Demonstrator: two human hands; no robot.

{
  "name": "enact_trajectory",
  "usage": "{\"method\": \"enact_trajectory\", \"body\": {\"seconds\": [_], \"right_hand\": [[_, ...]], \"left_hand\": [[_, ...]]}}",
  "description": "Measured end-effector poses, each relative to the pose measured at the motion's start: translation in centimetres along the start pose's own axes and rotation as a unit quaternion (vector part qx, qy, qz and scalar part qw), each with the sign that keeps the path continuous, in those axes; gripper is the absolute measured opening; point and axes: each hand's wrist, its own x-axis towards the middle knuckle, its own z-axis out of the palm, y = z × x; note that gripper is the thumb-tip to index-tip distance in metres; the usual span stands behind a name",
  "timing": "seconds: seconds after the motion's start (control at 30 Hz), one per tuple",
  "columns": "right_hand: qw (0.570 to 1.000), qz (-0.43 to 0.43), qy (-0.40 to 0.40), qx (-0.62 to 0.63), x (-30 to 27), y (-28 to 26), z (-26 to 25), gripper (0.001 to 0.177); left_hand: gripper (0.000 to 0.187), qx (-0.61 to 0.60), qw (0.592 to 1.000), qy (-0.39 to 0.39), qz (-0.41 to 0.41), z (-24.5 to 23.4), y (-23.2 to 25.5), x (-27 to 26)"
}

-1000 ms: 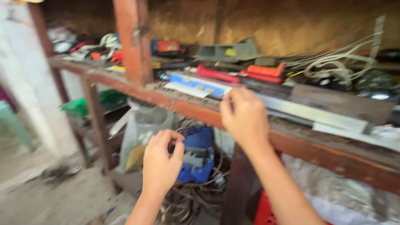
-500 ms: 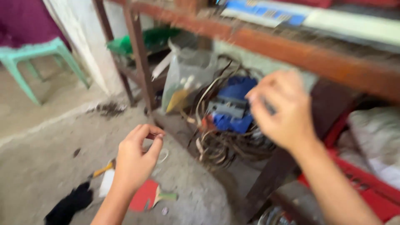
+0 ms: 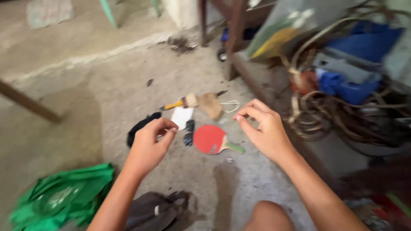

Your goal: Organizing various wires, tools, and workbench items in a garage or workshop setting.

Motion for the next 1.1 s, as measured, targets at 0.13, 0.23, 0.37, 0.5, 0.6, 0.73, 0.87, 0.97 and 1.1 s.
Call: {"method": "enact_trajectory", "body": {"seconds": [0.13, 0.23, 0.37, 0.5, 0.6, 0.73, 0.87, 0.97, 1.1], "right_hand": [[0.998, -0.033, -0.042, 0.02, -0.2, 0.9, 6.3, 0.011], [0.997, 0.008, -0.08, 0.021, -1.2, 1.9, 11.2, 0.014], [0.985, 0.036, -0.159, 0.056, -2.9, 5.5, 18.5, 0.013], [0.954, 0.118, -0.245, 0.125, -5.9, 10.3, 26.5, 0.014], [0.929, 0.16, -0.295, 0.157, -9.4, 12.9, 32.0, 0.018], [0.835, 0.391, -0.328, 0.206, -11.8, 12.9, 35.0, 0.029], [0.745, 0.478, -0.259, 0.387, -10.8, 13.3, 33.9, 0.039], [0.739, 0.466, -0.24, 0.423, -9.2, 14.6, 32.2, 0.042], [0.743, 0.459, -0.214, 0.438, -7.0, 15.4, 27.9, 0.043]], "left_hand": [[0.016, 0.014, 0.999, 0.024, -0.042, -3.5, -7.5, -1.7], [0.017, 0.049, 0.995, 0.022, -0.083, -5.1, -13.0, -4.0], [0.021, 0.074, 0.978, -0.018, -0.194, -5.0, -22.5, -8.1], [0.025, 0.113, 0.944, -0.042, -0.306, -5.1, -29.7, -13.2], [0.026, 0.176, 0.921, -0.075, -0.338, -5.9, -30.7, -15.8], [0.026, 0.177, 0.934, -0.047, -0.308, -5.5, -28.6, -16.7], [0.026, 0.145, 0.944, -0.027, -0.296, -3.5, -25.9, -16.1], [0.026, 0.13, 0.952, -0.02, -0.275, -2.0, -23.3, -14.9], [0.026, 0.141, 0.956, -0.051, -0.252, -1.4, -20.4, -12.1]]}}
